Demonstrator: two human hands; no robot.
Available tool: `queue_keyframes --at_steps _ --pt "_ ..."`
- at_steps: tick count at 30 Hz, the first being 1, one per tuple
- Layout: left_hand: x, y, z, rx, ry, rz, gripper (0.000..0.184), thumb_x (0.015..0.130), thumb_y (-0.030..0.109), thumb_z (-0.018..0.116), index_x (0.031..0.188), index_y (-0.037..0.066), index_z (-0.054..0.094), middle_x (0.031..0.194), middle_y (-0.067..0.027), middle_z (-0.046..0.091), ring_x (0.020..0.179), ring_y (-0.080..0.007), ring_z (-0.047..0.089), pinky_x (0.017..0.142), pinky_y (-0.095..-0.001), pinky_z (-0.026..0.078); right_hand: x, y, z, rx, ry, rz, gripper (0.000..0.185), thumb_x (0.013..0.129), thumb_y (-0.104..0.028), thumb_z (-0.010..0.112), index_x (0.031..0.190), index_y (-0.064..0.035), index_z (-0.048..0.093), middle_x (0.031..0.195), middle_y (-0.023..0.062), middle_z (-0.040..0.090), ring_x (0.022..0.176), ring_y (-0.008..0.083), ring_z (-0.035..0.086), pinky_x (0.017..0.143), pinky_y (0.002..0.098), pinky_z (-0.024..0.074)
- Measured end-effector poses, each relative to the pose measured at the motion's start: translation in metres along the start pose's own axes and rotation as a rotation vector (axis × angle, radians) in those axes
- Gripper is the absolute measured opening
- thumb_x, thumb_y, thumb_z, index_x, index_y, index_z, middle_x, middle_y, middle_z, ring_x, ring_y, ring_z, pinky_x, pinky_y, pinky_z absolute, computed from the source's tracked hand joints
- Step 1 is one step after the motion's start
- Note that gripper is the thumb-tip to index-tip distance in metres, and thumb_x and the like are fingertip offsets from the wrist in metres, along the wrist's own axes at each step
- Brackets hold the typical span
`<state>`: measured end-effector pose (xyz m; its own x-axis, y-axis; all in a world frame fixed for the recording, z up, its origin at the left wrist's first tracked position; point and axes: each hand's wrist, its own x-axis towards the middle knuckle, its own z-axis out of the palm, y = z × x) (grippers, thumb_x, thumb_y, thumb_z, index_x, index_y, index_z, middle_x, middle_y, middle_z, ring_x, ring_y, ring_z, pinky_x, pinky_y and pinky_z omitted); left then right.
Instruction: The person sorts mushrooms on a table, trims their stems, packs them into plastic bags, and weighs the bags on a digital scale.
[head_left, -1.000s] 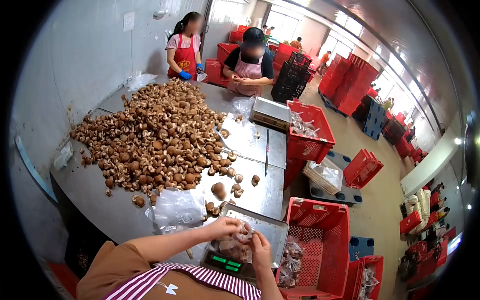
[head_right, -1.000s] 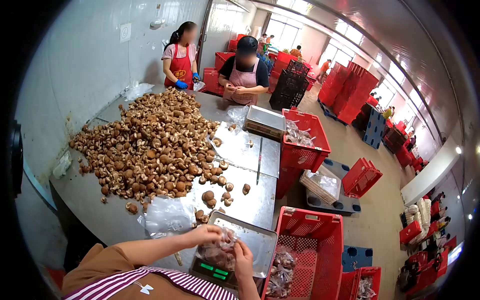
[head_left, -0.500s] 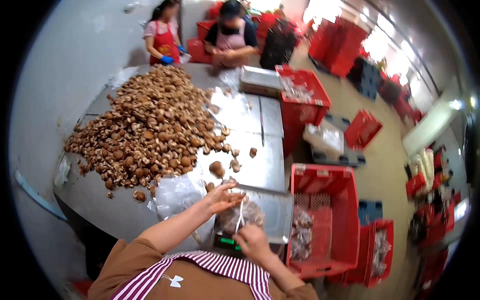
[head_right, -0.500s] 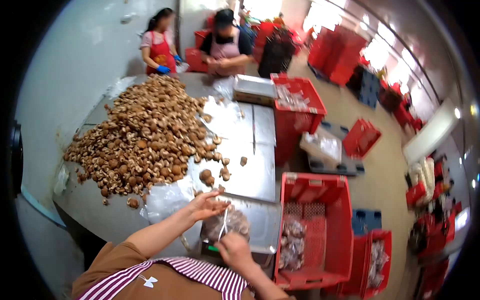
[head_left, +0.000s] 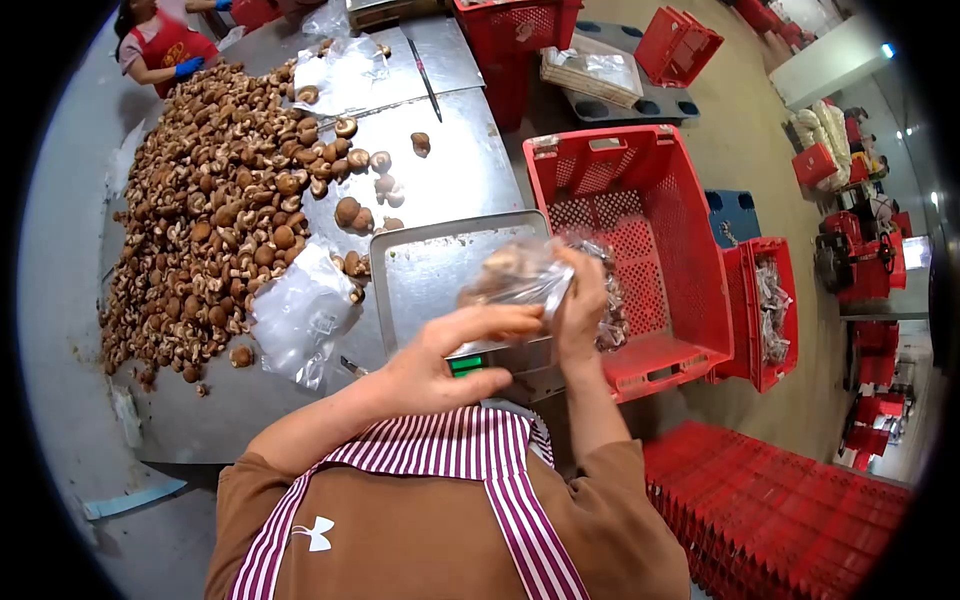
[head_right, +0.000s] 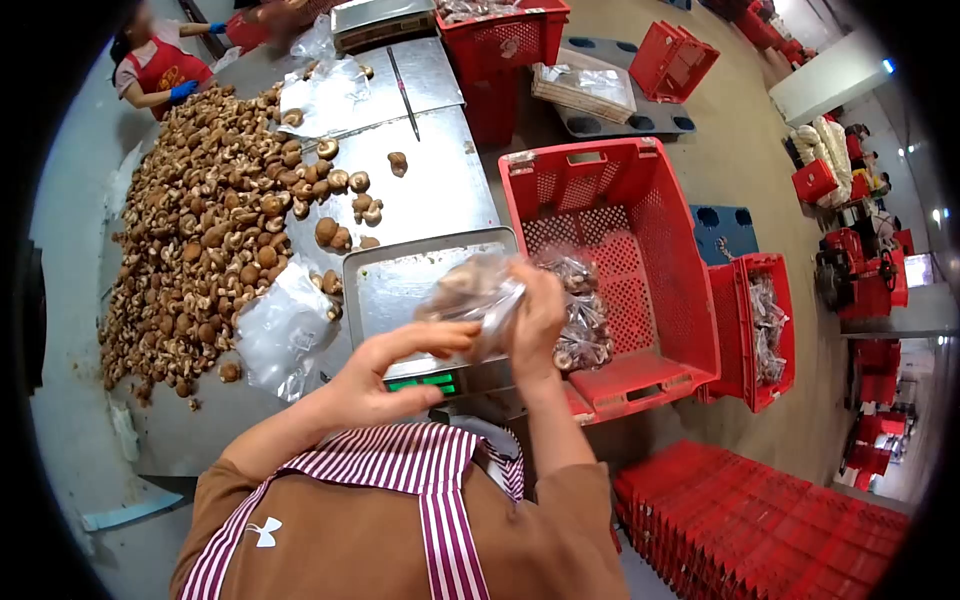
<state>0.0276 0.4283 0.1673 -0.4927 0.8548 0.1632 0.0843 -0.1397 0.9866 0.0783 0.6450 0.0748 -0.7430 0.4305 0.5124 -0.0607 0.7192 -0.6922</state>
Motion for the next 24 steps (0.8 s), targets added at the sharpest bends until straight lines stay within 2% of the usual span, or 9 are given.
queue_keyframes --at_steps 4,9,12,14,16,18,19,21,24 --pt "-0.014 -0.017 -0.025 -0.074 0.088 -0.127 0.041 0.088 0.010 0.061 0.129 0.002 0.057 0.129 -0.0148 0.060 0.114 -0.0233 0.060 0.097 -0.0383 0.048 0.041 0.097 -0.015 -0.148 -0.003 0.247 0.023 0.092 -0.002 0.047 0.106 -0.0031 0.066 0.098 0.0145 0.058 0.088 0.0299 0.060 0.080 0.0403 0.0491" --pt "-0.056 -0.052 -0.052 -0.220 0.377 -0.385 0.032 0.090 0.004 0.057 0.121 0.000 0.059 0.117 -0.0148 0.064 0.103 -0.0217 0.064 0.092 -0.0362 0.051 0.079 0.247 0.011 -0.471 -0.057 0.105 0.030 0.082 -0.001 0.046 0.103 -0.0045 0.067 0.085 0.0251 0.061 0.085 0.0422 0.058 0.076 0.0510 0.0451" --pt "-0.077 -0.063 -0.068 -0.203 0.550 -0.468 0.028 0.092 0.005 0.056 0.119 -0.001 0.059 0.114 -0.0123 0.065 0.103 -0.0182 0.064 0.092 -0.0343 0.052 0.085 0.323 0.036 -0.577 -0.319 0.248 0.037 0.082 -0.005 0.044 0.111 -0.0053 0.067 0.093 0.0273 0.065 0.091 0.0447 0.059 0.082 0.0510 0.0462" --pt "-0.092 -0.074 -0.074 -0.172 0.651 -0.498 0.027 0.092 0.006 0.056 0.118 -0.001 0.060 0.108 -0.0093 0.067 0.100 -0.0153 0.064 0.090 -0.0316 0.053 0.082 0.310 0.049 -0.668 -0.390 0.310 0.037 0.086 -0.009 0.045 0.117 -0.0029 0.064 0.108 0.0258 0.064 0.099 0.0438 0.058 0.088 0.0504 0.0452" --pt "-0.110 -0.085 -0.079 -0.106 0.758 -0.541 0.027 0.092 0.006 0.056 0.117 -0.001 0.061 0.106 -0.0087 0.067 0.097 -0.0146 0.064 0.088 -0.0306 0.052 0.060 0.381 0.064 -0.638 -0.578 0.154 0.039 0.086 -0.010 0.049 0.122 -0.0034 0.061 0.108 0.0258 0.064 0.103 0.0449 0.057 0.091 0.0507 0.0446" --pt "-0.130 -0.104 -0.082 -0.042 0.848 -0.591 0.026 0.091 0.007 0.057 0.115 -0.001 0.062 0.102 -0.0077 0.068 0.091 -0.0126 0.064 0.084 -0.0285 0.051 0.049 0.368 0.080 -0.607 -0.744 0.434 0.032 0.085 -0.007 0.052 0.114 -0.0012 0.064 0.110 0.0245 0.064 0.105 0.0434 0.059 0.092 0.0479 0.0457" --pt "-0.138 -0.109 -0.082 -0.009 0.927 -0.621 0.024 0.091 0.007 0.057 0.112 -0.001 0.063 0.099 -0.0068 0.068 0.087 -0.0117 0.063 0.080 -0.0280 0.051 0.033 0.436 0.087 -0.557 -0.838 0.208 0.029 0.084 -0.007 0.053 0.110 -0.0013 0.066 0.112 0.0235 0.065 0.104 0.0407 0.061 0.092 0.0437 0.0470" --pt "-0.165 -0.128 -0.086 0.103 1.025 -0.686 0.021 0.090 0.008 0.058 0.108 0.000 0.065 0.091 -0.0046 0.067 0.081 -0.0100 0.061 0.074 -0.0266 0.050 0.036 0.412 0.090 -0.453 -0.920 0.319 0.029 0.086 -0.009 0.054 0.112 -0.0020 0.065 0.112 0.0217 0.066 0.103 0.0372 0.062 0.092 0.0400 0.0471" --pt "-0.210 -0.156 -0.093 0.205 1.272 -0.674 0.015 0.090 0.013 0.063 0.096 0.001 0.066 0.076 -0.0004 0.062 0.067 -0.0062 0.054 0.061 -0.0242 0.046 0.039 0.372 0.085 -0.280 -0.615 0.439 0.028 0.088 -0.010 0.055 0.111 0.0004 0.065 0.110 0.0185 0.067 0.103 0.0315 0.063 0.091 0.0372 0.0469"
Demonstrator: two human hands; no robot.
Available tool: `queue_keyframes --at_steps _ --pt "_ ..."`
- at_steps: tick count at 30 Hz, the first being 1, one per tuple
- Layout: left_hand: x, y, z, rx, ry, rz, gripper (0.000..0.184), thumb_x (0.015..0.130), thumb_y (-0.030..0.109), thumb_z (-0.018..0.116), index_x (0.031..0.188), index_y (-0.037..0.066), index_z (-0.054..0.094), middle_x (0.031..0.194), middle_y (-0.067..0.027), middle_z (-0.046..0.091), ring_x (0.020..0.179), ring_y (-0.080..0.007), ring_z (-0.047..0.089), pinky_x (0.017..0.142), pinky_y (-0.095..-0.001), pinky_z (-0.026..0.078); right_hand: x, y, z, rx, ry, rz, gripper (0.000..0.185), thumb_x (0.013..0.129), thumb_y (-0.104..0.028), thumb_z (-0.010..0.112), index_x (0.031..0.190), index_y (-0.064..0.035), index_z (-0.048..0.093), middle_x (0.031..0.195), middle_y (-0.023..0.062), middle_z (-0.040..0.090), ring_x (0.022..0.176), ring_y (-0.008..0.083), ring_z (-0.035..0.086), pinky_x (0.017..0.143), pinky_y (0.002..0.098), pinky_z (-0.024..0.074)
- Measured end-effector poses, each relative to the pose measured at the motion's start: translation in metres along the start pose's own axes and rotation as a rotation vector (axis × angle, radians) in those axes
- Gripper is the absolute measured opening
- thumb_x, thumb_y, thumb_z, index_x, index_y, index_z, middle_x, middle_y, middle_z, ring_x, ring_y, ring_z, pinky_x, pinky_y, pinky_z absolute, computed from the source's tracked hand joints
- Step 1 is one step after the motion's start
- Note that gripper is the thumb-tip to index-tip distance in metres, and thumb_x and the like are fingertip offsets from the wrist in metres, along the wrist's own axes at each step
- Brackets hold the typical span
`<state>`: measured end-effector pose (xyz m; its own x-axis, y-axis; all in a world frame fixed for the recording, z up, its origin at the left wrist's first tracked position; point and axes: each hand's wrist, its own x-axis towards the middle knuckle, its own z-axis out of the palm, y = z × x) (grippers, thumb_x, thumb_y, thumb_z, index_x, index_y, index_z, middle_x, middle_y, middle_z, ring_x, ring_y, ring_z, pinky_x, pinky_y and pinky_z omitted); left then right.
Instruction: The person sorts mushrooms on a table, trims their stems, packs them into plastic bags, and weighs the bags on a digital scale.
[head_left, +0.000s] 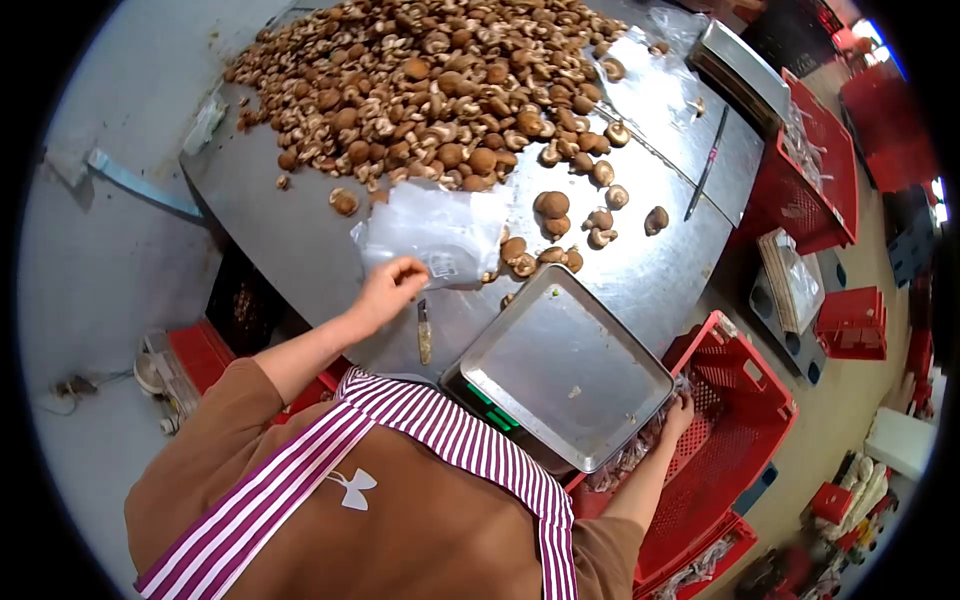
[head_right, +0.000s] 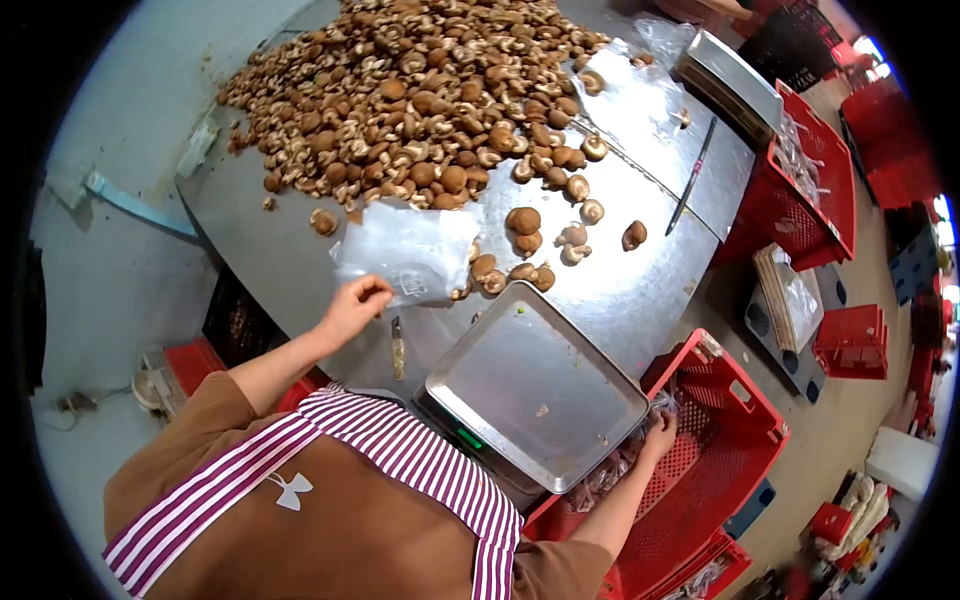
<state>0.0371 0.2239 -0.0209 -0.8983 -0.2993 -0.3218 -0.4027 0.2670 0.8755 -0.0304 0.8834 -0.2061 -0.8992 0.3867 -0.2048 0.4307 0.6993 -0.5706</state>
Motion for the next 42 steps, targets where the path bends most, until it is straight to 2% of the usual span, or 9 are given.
queue_keyframes --at_steps 5,8,12,16,21,25,33,35,42 --pt "0.008 -0.037 -0.043 -0.030 0.105 -0.126 0.016 0.088 0.015 0.066 0.090 -0.001 0.063 0.075 -0.0010 0.059 0.069 -0.0075 0.053 0.062 -0.0262 0.045 -0.060 -0.102 -0.058 0.286 0.269 -0.070 0.027 0.096 -0.012 0.052 0.114 0.0039 0.064 0.109 0.0133 0.066 0.099 0.0221 0.061 0.090 0.0330 0.0464" --pt "0.015 -0.048 -0.060 0.273 0.357 0.237 0.025 0.083 0.016 0.069 0.102 0.001 0.063 0.094 -0.0086 0.059 0.080 -0.0180 0.057 0.073 -0.0323 0.047 -0.090 -0.162 -0.073 0.358 0.285 -0.164 0.025 0.098 -0.009 0.050 0.115 0.0035 0.063 0.112 0.0117 0.066 0.104 0.0205 0.061 0.093 0.0324 0.0468" --pt "0.062 -0.063 -0.084 0.256 0.536 0.295 0.036 0.083 0.021 0.070 0.112 0.002 0.061 0.107 -0.0114 0.060 0.089 -0.0233 0.059 0.081 -0.0343 0.048 -0.149 -0.293 -0.058 0.559 0.199 -0.345 0.021 0.098 -0.006 0.048 0.110 0.0024 0.064 0.104 0.0092 0.067 0.098 0.0177 0.061 0.090 0.0299 0.0473" --pt "0.112 -0.088 -0.062 -0.016 0.374 0.025 0.067 0.077 0.037 0.077 0.127 0.001 0.052 0.120 -0.0205 0.063 0.112 -0.0340 0.059 0.094 -0.0409 0.047 -0.196 -0.389 -0.005 0.525 0.005 -0.553 0.019 0.097 -0.002 0.049 0.109 0.0025 0.064 0.104 0.0094 0.067 0.097 0.0171 0.063 0.089 0.0299 0.0492" --pt "0.071 -0.060 -0.028 0.163 0.141 -0.010 0.049 0.080 0.027 0.072 0.124 0.008 0.057 0.116 -0.0183 0.065 0.110 -0.0345 0.060 0.093 -0.0424 0.047 -0.256 -0.472 0.062 0.547 -0.221 -0.714 0.016 0.092 0.003 0.053 0.104 0.0024 0.064 0.100 0.0111 0.066 0.095 0.0188 0.063 0.083 0.0304 0.0499" --pt "0.011 -0.060 -0.035 0.706 -0.062 0.778 0.023 0.076 0.004 0.066 0.098 0.007 0.070 0.094 -0.0085 0.065 0.099 -0.0237 0.057 0.089 -0.0423 0.045 -0.289 -0.492 0.106 0.422 -0.313 -0.847 0.017 0.088 0.005 0.057 0.103 0.0009 0.063 0.095 0.0153 0.064 0.089 0.0291 0.063 0.081 0.0363 0.0486" --pt "-0.031 -0.103 -0.084 0.721 -0.398 1.036 0.017 0.071 0.015 0.069 0.088 0.010 0.069 0.118 -0.0094 0.063 0.118 -0.0313 0.052 0.099 -0.0468 0.040 -0.317 -0.494 0.168 0.144 -0.249 -0.939 0.016 0.087 -0.006 0.063 0.102 -0.0020 0.064 0.097 0.0170 0.065 0.087 0.0349 0.064 0.077 0.0411 0.0502" --pt "-0.028 -0.102 -0.095 0.661 -0.429 1.044 0.015 0.071 0.016 0.070 0.085 0.009 0.068 0.116 -0.0087 0.064 0.117 -0.0303 0.053 0.101 -0.0480 0.038 -0.322 -0.482 0.176 -0.232 -0.358 -0.609 0.019 0.088 -0.015 0.064 0.103 -0.0031 0.065 0.091 0.0173 0.068 0.085 0.0368 0.065 0.074 0.0435 0.0499" --pt "0.004 -0.092 -0.111 0.314 -0.434 0.883 0.016 0.076 0.019 0.070 0.072 0.008 0.059 0.076 -0.0072 0.057 0.078 -0.0269 0.056 0.073 -0.0407 0.042 -0.343 -0.537 0.168 0.033 -0.203 -0.601 0.011 0.087 -0.013 0.065 0.095 -0.0042 0.066 0.085 0.0146 0.067 0.079 0.0337 0.066 0.068 0.0424 0.0505"
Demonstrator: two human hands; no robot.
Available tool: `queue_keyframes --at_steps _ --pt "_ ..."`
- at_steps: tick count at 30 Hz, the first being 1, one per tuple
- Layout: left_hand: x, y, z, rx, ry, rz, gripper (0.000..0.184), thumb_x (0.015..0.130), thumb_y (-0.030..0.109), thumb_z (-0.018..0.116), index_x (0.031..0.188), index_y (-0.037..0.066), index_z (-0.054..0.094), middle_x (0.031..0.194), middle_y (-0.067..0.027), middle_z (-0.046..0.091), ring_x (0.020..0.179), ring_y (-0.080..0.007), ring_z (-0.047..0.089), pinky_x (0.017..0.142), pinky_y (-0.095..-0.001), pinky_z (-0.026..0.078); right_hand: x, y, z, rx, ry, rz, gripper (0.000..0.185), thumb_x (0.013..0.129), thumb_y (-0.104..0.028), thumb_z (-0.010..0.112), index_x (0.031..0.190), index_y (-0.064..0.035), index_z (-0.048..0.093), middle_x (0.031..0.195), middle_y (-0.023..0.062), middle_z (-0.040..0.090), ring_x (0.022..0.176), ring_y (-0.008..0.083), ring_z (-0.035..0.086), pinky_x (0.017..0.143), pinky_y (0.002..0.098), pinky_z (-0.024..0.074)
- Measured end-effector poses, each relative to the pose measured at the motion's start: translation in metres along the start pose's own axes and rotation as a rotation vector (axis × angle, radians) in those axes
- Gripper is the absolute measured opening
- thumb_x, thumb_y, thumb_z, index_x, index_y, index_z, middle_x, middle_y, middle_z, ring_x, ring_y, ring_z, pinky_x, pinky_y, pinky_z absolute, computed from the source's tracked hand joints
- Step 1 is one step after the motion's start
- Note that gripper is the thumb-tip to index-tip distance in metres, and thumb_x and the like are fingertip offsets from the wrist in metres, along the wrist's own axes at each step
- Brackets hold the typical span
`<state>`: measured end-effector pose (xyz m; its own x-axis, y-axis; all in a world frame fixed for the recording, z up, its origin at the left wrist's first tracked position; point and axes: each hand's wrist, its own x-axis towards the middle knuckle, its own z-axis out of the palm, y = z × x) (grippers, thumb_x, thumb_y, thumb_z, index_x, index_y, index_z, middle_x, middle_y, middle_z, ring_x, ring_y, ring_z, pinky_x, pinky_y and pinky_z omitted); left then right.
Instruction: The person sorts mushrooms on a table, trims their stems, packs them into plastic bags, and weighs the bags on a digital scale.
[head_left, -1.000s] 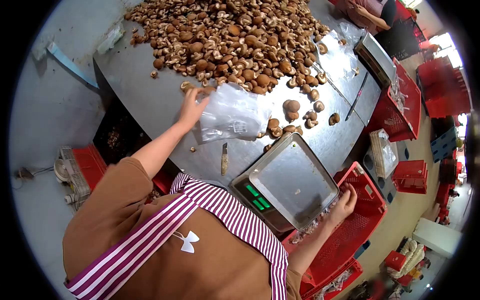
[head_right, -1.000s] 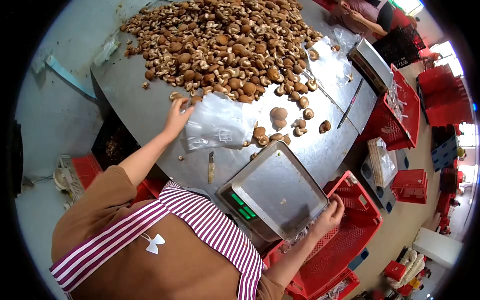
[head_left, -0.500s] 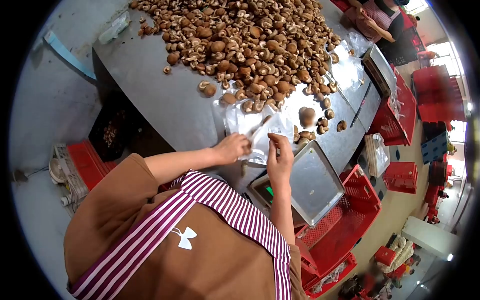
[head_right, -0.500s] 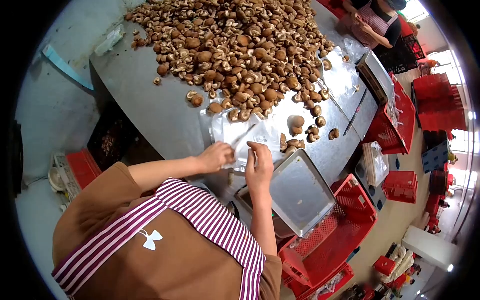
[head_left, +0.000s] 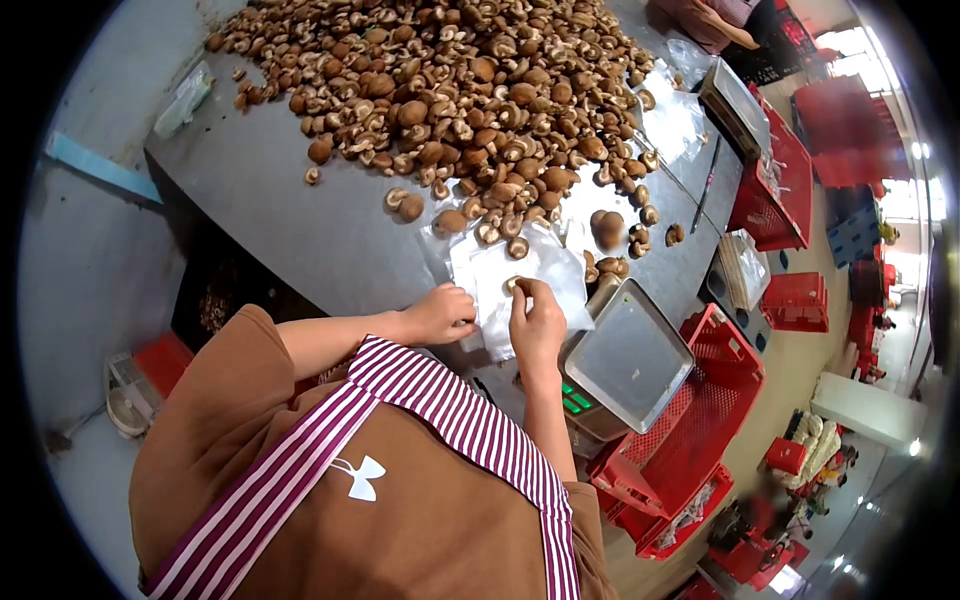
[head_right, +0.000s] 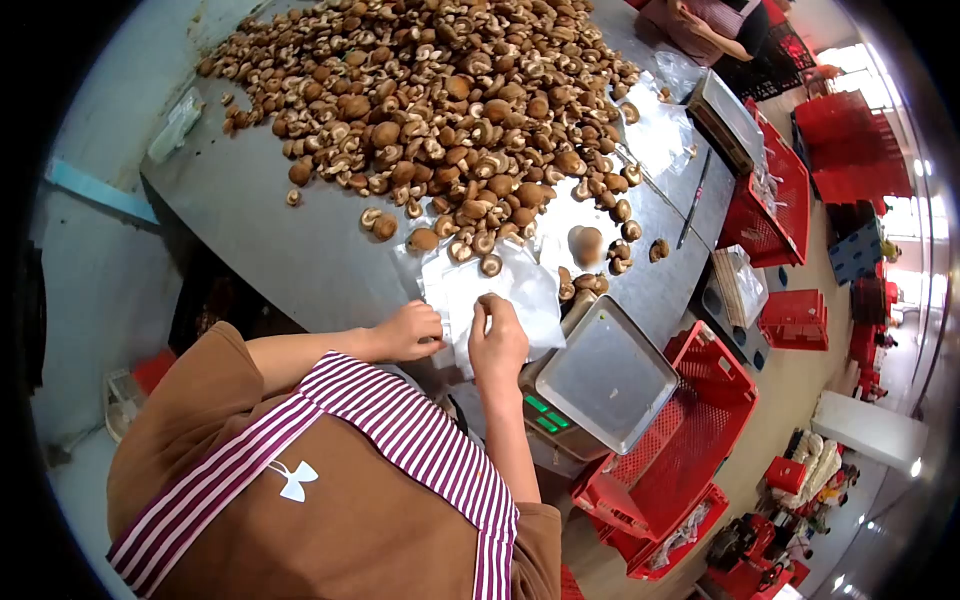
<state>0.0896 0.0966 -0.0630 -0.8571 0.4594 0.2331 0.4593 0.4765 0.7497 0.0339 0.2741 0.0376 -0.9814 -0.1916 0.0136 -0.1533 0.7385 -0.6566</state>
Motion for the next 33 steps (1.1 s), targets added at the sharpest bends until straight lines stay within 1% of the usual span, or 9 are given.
queue_keyframes --at_steps 7,11,14,16,20,22,29,31,33 --pt "0.027 -0.029 -0.013 0.019 0.075 -0.022 0.016 0.077 0.021 0.070 0.079 0.007 0.063 0.078 -0.0110 0.061 0.074 -0.0317 0.059 0.067 -0.0436 0.045 0.016 0.068 0.055 -0.284 0.128 0.011 0.044 0.079 -0.015 0.069 0.117 0.0026 0.055 0.110 0.0245 0.056 0.102 0.0426 0.055 0.086 0.0467 0.0465" --pt "0.031 -0.039 -0.012 -0.001 0.105 0.061 0.022 0.075 0.021 0.069 0.090 0.005 0.064 0.087 -0.0144 0.062 0.084 -0.0337 0.060 0.075 -0.0437 0.049 0.001 0.087 0.053 -0.449 -0.010 0.337 0.077 0.070 -0.020 0.078 0.138 -0.0055 0.044 0.144 0.0233 0.040 0.122 0.0429 0.048 0.102 0.0473 0.0408" --pt "0.040 -0.031 -0.015 0.024 -0.031 0.031 0.035 0.075 0.022 0.071 0.105 0.005 0.064 0.107 -0.0136 0.061 0.103 -0.0313 0.057 0.089 -0.0422 0.046 -0.010 0.095 0.055 -0.519 0.050 0.319 0.071 0.071 -0.019 0.078 0.133 -0.0064 0.046 0.138 0.0210 0.046 0.119 0.0406 0.050 0.099 0.0474 0.0429" --pt "0.048 -0.026 -0.012 0.042 -0.062 0.034 0.041 0.076 0.022 0.071 0.112 0.005 0.063 0.114 -0.0133 0.060 0.109 -0.0306 0.055 0.092 -0.0418 0.045 -0.014 0.108 0.063 -0.560 0.007 0.382 0.050 0.073 -0.020 0.076 0.117 -0.0052 0.058 0.119 0.0180 0.059 0.109 0.0363 0.057 0.090 0.0476 0.0469" --pt "0.064 -0.031 0.002 0.110 -0.155 0.056 0.065 0.076 0.025 0.073 0.134 0.009 0.050 0.135 -0.0140 0.050 0.126 -0.0306 0.046 0.101 -0.0439 0.041 -0.015 0.120 0.073 -0.574 0.057 0.382 0.016 0.078 -0.020 0.072 0.084 -0.0052 0.069 0.089 0.0133 0.066 0.090 0.0324 0.063 0.079 0.0459 0.0500" --pt "0.071 -0.032 0.006 0.141 -0.234 0.042 0.077 0.076 0.027 0.074 0.142 0.009 0.040 0.143 -0.0151 0.043 0.133 -0.0315 0.040 0.105 -0.0469 0.037 -0.014 0.106 0.062 -0.534 0.087 0.360 0.015 0.079 -0.019 0.071 0.085 -0.0056 0.069 0.088 0.0127 0.066 0.089 0.0327 0.063 0.078 0.0450 0.0503" --pt "0.070 -0.051 0.030 0.156 -0.391 -0.215 0.074 0.075 0.028 0.075 0.139 0.007 0.043 0.141 -0.0138 0.046 0.131 -0.0318 0.042 0.105 -0.0465 0.037 -0.013 0.051 0.013 -0.234 0.351 0.121 0.008 0.082 -0.010 0.068 0.082 -0.0026 0.064 0.083 0.0149 0.063 0.079 0.0347 0.060 0.071 0.0445 0.0469" --pt "0.065 -0.063 0.036 0.356 -0.473 -0.040 0.067 0.074 0.029 0.075 0.132 0.006 0.049 0.137 -0.0146 0.048 0.128 -0.0318 0.044 0.105 -0.0449 0.037 -0.007 0.011 -0.026 -0.066 0.534 -0.027 0.008 0.082 0.000 0.064 0.082 0.0008 0.057 0.077 0.0154 0.056 0.071 0.0330 0.054 0.065 0.0406 0.0431" --pt "0.067 -0.069 0.046 0.358 -0.488 -0.096 0.048 0.074 0.029 0.074 0.115 0.006 0.062 0.124 -0.0148 0.056 0.119 -0.0333 0.048 0.100 -0.0463 0.041 -0.006 -0.012 -0.048 0.065 0.673 -0.110 0.006 0.083 0.007 0.059 0.084 0.0031 0.054 0.078 0.0139 0.052 0.069 0.0266 0.050 0.064 0.0356 0.0416"
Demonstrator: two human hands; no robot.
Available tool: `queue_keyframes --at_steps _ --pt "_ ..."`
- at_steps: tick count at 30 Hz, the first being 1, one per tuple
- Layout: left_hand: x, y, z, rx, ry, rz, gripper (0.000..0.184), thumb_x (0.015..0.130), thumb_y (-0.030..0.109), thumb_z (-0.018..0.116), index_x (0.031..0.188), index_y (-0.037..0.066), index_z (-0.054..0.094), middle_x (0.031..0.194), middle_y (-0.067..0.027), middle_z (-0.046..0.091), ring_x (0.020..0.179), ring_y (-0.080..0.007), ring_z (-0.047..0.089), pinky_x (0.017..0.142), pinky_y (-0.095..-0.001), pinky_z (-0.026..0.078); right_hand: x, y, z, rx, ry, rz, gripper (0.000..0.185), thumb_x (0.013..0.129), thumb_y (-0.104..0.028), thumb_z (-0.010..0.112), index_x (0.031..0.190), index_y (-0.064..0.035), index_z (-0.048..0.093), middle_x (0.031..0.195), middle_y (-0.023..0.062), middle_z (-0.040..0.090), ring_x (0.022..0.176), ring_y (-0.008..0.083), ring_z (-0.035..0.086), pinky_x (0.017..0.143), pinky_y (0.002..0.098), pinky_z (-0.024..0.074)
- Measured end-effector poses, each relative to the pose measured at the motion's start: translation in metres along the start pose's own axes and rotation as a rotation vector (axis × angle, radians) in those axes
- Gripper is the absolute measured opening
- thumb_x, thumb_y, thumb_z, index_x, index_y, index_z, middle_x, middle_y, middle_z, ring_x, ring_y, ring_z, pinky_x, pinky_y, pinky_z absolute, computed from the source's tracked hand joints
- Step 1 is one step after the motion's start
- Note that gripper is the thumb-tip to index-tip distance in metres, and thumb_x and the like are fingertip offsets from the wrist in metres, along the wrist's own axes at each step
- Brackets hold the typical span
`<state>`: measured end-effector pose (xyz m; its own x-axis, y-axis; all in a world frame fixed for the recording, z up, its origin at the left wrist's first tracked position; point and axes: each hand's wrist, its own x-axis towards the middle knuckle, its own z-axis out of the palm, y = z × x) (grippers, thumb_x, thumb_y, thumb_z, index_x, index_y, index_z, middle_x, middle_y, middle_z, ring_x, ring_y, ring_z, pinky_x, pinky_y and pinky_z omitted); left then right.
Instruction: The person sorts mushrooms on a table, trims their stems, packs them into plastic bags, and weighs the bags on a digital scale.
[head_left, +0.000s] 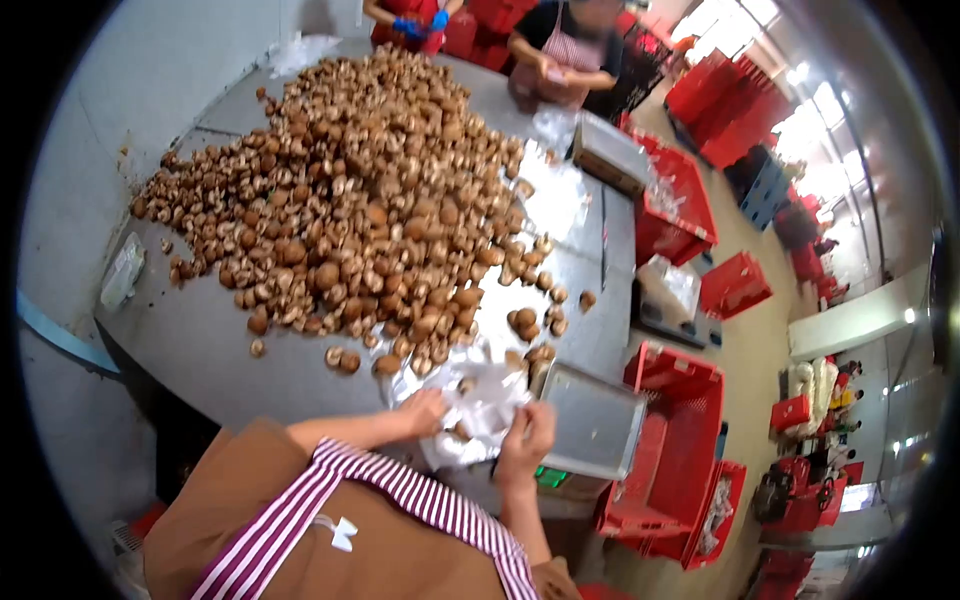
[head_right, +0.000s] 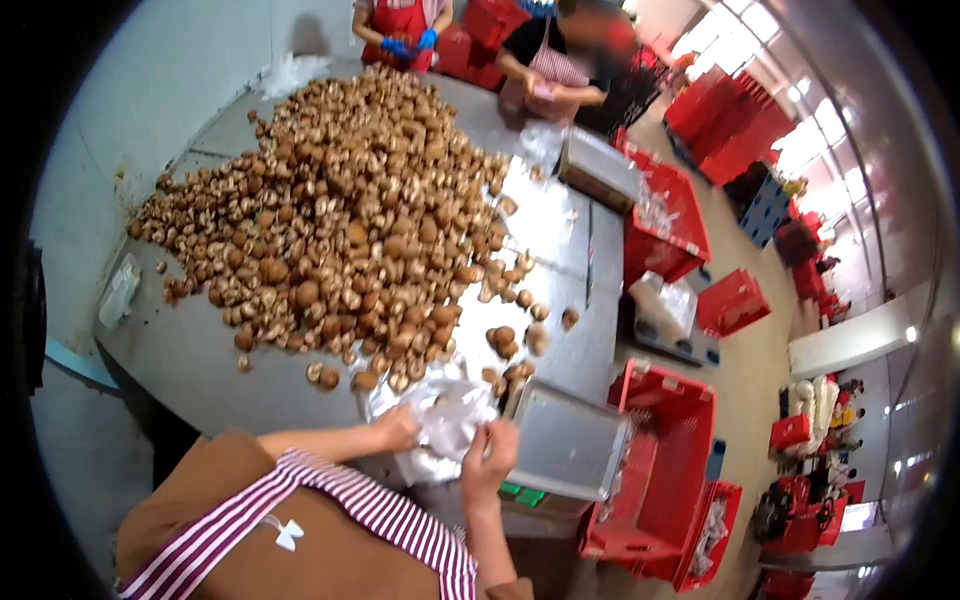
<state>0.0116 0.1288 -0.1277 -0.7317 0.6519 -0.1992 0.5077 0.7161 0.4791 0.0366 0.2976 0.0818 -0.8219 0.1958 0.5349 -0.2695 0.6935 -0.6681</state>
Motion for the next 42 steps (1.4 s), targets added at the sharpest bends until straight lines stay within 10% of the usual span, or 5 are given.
queue_keyframes --at_steps 7,13,15,26,42 --pt "0.028 -0.084 0.066 -0.878 0.334 -0.255 0.028 0.091 0.025 0.058 0.107 0.003 0.066 0.102 -0.0105 0.068 0.094 -0.0212 0.063 0.084 -0.0355 0.049 -0.013 -0.003 0.018 -0.006 -0.171 -0.002 0.013 0.081 0.008 0.063 0.093 0.0022 0.061 0.093 0.0143 0.061 0.087 0.0316 0.057 0.075 0.0384 0.0464" --pt "-0.050 -0.040 -0.110 -1.912 0.337 -0.136 0.045 0.093 0.040 0.062 0.121 0.004 0.060 0.110 -0.0106 0.067 0.096 -0.0216 0.066 0.084 -0.0373 0.054 -0.045 0.000 0.038 -0.006 -0.257 -0.040 0.018 0.078 0.008 0.064 0.094 0.0002 0.063 0.097 0.0122 0.063 0.088 0.0310 0.057 0.077 0.0385 0.0463" --pt "-0.056 -0.060 -0.125 -2.120 -0.161 -0.120 0.050 0.095 0.044 0.057 0.124 0.003 0.058 0.105 -0.0127 0.069 0.094 -0.0232 0.067 0.083 -0.0389 0.055 -0.052 0.004 0.041 -0.014 -0.271 -0.048 0.016 0.078 0.006 0.065 0.093 -0.0003 0.063 0.097 0.0116 0.064 0.089 0.0315 0.058 0.077 0.0392 0.0460" --pt "-0.100 -0.057 -0.138 -1.435 -0.015 -0.261 0.038 0.091 0.032 0.067 0.112 0.001 0.067 0.094 -0.0089 0.071 0.086 -0.0168 0.068 0.076 -0.0284 0.051 -0.070 -0.001 0.064 0.034 -0.513 0.009 0.007 0.082 -0.004 0.067 0.088 -0.0005 0.063 0.090 0.0110 0.063 0.085 0.0323 0.056 0.077 0.0420 0.0442" --pt "-0.147 -0.041 -0.223 -1.477 -0.120 -0.177 0.019 0.097 0.027 0.057 0.095 0.009 0.065 0.073 0.0062 0.053 0.062 -0.0030 0.044 0.055 -0.0211 0.034 -0.053 -0.047 0.097 0.378 -0.888 0.605 0.079 0.080 -0.044 0.073 0.140 -0.0022 0.043 0.140 0.0241 0.047 0.134 0.0360 0.041 0.111 0.0435 0.0334"
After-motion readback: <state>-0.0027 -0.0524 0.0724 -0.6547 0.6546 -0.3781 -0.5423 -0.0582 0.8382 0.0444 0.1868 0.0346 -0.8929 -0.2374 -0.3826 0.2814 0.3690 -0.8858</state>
